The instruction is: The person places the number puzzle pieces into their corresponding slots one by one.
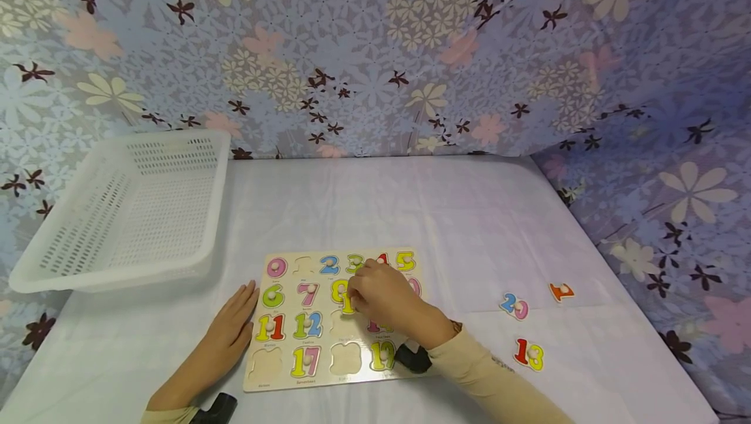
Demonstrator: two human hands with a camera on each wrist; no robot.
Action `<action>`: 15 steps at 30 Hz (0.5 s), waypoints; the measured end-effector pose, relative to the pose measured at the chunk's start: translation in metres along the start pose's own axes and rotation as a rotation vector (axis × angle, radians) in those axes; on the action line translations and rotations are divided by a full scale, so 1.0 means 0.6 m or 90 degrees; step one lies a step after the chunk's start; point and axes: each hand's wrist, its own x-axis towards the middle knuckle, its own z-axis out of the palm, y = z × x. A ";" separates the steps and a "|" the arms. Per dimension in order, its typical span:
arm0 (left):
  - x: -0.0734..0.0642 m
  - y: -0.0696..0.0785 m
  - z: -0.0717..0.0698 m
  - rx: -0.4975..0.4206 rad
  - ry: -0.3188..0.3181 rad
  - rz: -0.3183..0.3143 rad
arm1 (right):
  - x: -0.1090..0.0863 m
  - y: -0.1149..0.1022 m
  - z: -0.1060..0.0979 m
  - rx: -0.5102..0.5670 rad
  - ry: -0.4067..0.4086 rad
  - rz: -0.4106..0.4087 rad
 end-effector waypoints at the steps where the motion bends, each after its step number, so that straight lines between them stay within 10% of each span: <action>1: 0.000 0.000 0.000 0.001 0.001 0.001 | 0.000 -0.004 0.003 0.004 -0.008 -0.005; 15: -0.001 0.001 0.000 0.000 0.004 0.002 | -0.004 -0.032 0.024 0.033 -0.056 -0.007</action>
